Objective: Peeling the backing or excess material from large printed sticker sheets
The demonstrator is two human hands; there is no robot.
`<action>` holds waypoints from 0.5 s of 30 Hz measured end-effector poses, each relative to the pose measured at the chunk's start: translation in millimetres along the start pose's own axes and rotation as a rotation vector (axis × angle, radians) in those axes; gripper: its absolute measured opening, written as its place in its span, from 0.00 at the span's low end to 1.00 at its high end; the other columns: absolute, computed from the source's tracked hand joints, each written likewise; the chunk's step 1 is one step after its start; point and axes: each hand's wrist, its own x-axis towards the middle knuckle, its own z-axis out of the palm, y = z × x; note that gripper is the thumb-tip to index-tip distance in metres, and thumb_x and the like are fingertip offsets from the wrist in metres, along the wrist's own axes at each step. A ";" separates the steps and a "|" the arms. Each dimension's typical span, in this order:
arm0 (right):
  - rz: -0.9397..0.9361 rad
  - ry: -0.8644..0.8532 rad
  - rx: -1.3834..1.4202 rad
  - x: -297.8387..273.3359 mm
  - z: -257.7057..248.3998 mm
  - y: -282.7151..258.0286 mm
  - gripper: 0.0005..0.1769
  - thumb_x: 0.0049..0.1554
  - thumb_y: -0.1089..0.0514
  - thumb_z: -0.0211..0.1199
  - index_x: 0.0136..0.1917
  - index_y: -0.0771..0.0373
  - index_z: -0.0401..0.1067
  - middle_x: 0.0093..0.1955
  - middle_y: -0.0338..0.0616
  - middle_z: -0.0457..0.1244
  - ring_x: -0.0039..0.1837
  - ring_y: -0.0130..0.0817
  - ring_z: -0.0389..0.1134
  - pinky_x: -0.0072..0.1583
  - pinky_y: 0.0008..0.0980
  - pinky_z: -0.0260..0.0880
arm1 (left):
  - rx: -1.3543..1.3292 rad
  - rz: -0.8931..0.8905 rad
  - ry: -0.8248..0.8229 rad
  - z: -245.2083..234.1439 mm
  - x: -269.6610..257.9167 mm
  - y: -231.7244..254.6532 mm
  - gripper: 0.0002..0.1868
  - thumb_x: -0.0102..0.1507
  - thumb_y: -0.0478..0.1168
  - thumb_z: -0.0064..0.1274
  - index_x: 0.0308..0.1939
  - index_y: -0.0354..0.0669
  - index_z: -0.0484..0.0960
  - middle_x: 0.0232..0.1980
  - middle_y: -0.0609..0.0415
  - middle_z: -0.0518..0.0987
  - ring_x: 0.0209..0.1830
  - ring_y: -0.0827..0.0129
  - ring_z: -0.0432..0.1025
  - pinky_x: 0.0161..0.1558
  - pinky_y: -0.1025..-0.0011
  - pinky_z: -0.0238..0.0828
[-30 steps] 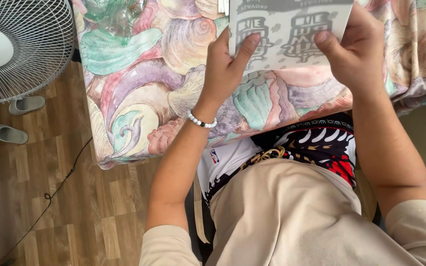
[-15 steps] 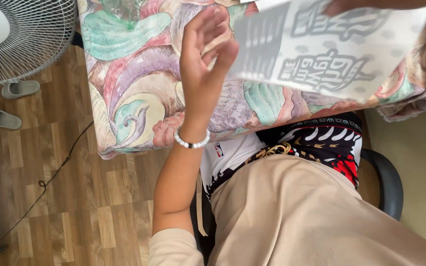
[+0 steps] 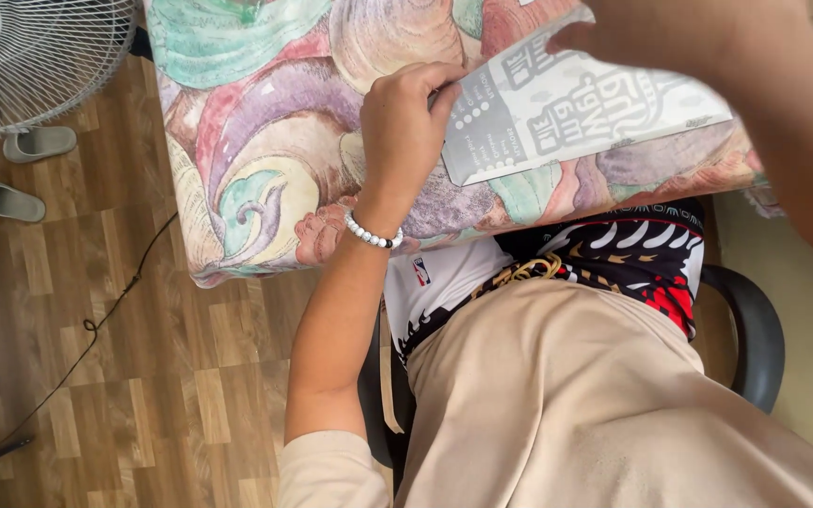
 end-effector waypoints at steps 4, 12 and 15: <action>-0.551 0.532 -0.393 -83.9 9.9 -46.0 0.10 0.69 0.47 0.66 0.59 0.52 0.80 0.49 0.37 0.71 0.47 0.37 0.71 0.46 0.36 0.74 | 0.073 0.024 0.060 6.3 -10.1 -3.4 0.08 0.62 0.34 0.58 0.44 0.47 0.88 0.43 0.58 0.88 0.39 0.64 0.82 0.36 0.67 0.76; -0.651 0.598 -0.200 -120.5 76.8 -65.3 0.07 0.67 0.61 0.59 0.55 0.63 0.76 0.53 0.42 0.67 0.48 0.39 0.68 0.52 0.34 0.71 | 0.114 0.205 0.102 8.2 -38.3 12.1 0.08 0.68 0.31 0.55 0.48 0.42 0.87 0.47 0.53 0.87 0.45 0.64 0.84 0.41 0.70 0.84; -0.634 0.631 -0.174 -124.2 75.4 -67.8 0.05 0.67 0.61 0.62 0.53 0.63 0.77 0.54 0.41 0.68 0.50 0.39 0.69 0.52 0.34 0.71 | 0.146 0.233 0.047 11.4 -61.2 22.5 0.14 0.65 0.29 0.62 0.51 0.51 0.87 0.55 0.55 0.86 0.26 0.79 0.75 0.27 0.79 0.71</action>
